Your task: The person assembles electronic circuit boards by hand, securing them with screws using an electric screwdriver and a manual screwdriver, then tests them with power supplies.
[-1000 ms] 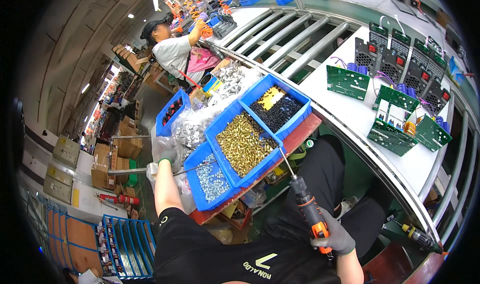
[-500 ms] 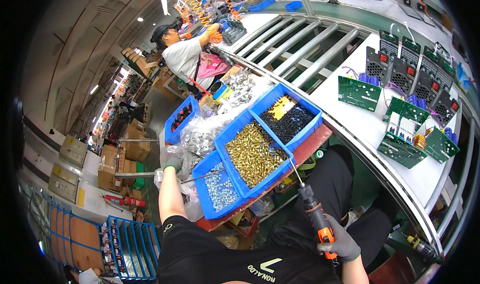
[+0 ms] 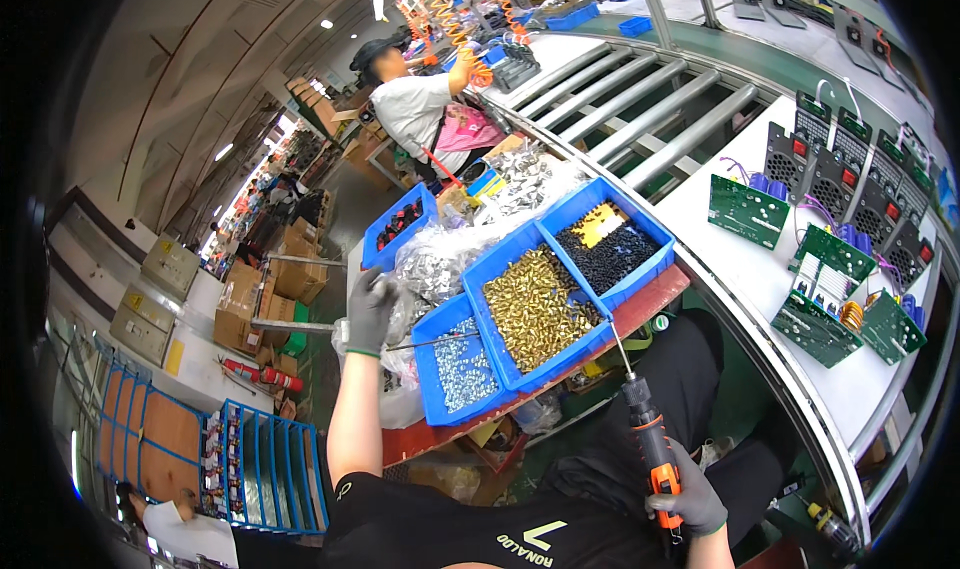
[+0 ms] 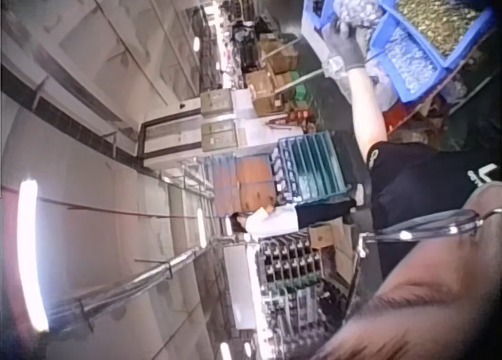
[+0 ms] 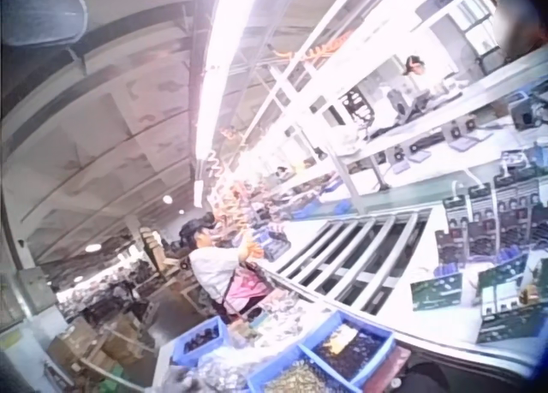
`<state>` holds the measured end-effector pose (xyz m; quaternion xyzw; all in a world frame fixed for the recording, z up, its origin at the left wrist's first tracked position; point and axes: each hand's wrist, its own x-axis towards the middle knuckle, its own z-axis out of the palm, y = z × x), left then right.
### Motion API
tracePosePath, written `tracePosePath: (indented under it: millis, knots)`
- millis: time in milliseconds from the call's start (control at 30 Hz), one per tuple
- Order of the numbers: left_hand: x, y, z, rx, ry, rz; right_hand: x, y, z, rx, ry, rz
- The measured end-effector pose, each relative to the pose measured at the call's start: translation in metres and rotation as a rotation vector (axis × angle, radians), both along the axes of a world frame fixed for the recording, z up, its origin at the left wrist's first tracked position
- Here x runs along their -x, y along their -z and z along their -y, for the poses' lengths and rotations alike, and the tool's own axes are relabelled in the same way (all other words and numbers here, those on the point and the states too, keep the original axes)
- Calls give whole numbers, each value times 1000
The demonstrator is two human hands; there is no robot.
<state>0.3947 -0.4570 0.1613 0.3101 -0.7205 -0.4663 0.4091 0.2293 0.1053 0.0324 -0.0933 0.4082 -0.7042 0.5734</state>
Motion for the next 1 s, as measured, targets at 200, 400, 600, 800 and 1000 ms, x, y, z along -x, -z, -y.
tracePosePath:
  millis: [200,400,600,800,1000]
  knots:
    - [118,-7,-104,-54,435,184,-8,3,-15,4,114,15]
    - [224,14,-204,89,780,315,-17,-1,-34,100,169,68]
    - [296,69,-290,98,947,156,-22,-13,-64,-74,168,-123]
    - [363,113,-325,279,1088,334,-27,-14,-85,-31,322,-81]
    - [404,145,-336,389,1087,488,-34,-12,-91,-30,436,-4]
